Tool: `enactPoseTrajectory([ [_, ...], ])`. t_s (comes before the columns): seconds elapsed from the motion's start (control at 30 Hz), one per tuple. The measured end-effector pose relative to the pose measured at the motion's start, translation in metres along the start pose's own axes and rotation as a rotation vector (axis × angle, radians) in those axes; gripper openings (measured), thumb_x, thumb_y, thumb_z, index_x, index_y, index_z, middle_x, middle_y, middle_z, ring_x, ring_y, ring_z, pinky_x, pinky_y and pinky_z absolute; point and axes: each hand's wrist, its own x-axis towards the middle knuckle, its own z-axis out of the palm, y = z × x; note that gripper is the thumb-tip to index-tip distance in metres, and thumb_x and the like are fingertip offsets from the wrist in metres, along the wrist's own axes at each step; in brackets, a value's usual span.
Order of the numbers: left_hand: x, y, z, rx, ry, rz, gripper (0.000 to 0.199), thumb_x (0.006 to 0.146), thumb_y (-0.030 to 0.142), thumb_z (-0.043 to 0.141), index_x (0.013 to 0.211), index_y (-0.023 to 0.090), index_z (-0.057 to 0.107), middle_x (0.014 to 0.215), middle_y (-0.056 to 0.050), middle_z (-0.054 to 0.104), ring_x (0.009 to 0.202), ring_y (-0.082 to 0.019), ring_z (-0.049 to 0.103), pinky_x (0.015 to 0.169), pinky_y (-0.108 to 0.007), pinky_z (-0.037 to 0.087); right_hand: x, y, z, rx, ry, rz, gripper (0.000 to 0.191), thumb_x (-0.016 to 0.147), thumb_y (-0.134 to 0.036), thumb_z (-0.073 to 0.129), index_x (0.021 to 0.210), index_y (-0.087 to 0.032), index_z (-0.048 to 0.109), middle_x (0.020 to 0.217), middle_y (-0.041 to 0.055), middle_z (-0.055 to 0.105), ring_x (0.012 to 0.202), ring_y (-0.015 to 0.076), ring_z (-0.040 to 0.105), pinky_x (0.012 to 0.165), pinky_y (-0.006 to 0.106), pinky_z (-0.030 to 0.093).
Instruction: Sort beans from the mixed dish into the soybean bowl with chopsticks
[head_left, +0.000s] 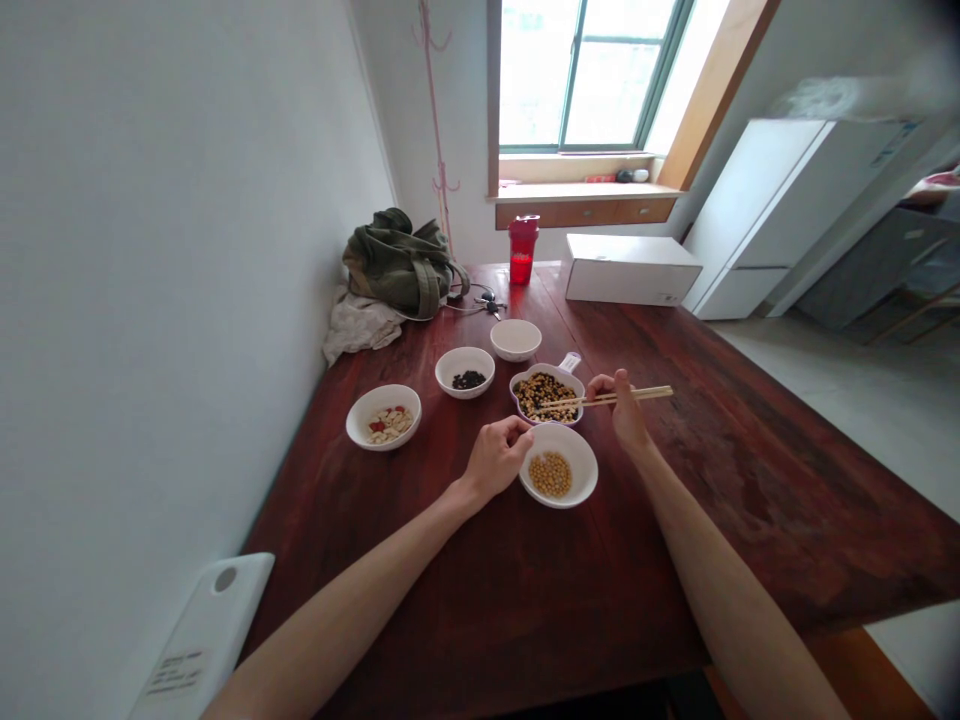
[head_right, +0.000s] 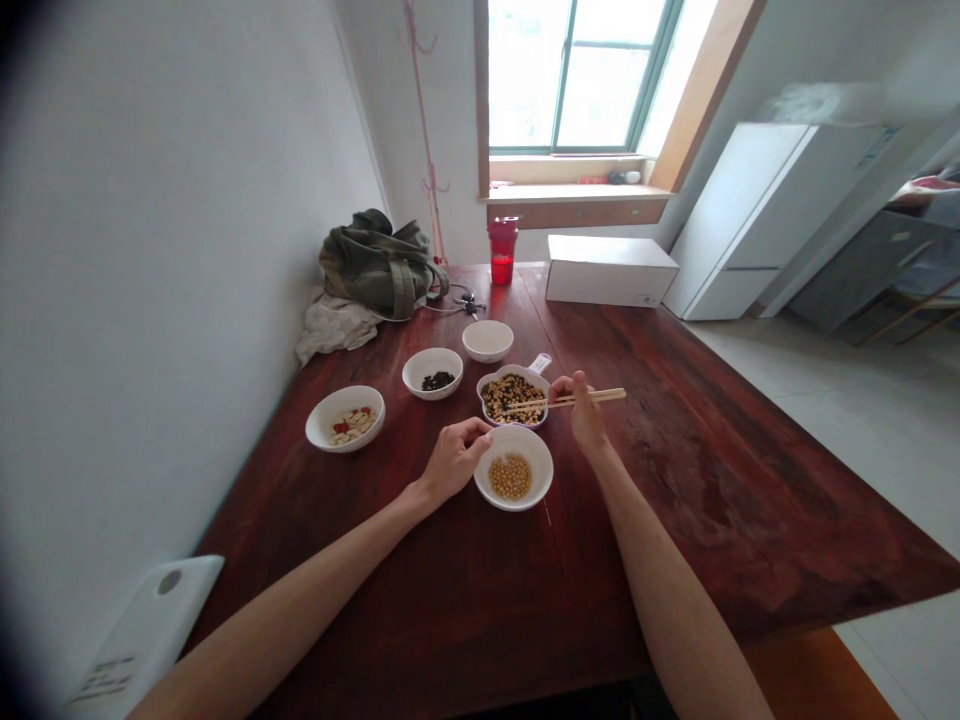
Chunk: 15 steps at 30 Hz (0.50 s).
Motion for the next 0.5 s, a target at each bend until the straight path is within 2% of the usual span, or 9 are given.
enactPoseTrajectory([
  [0.5,0.0001,-0.0029,0.0007,-0.014,-0.001,0.007,0.027,0.092,0.034,0.058,0.09,0.014,0.076,0.079,-0.005,0.074,0.066,-0.015,0.061,0.062,-0.024,0.043,0.0015,-0.0004,-0.0022,0.072,-0.004,0.034,0.077,0.095,-0.08,0.022,0.058,-0.023,0.059,0.057,0.0038,0.055,0.059,0.0185,0.05,0.064,0.034,0.039],
])
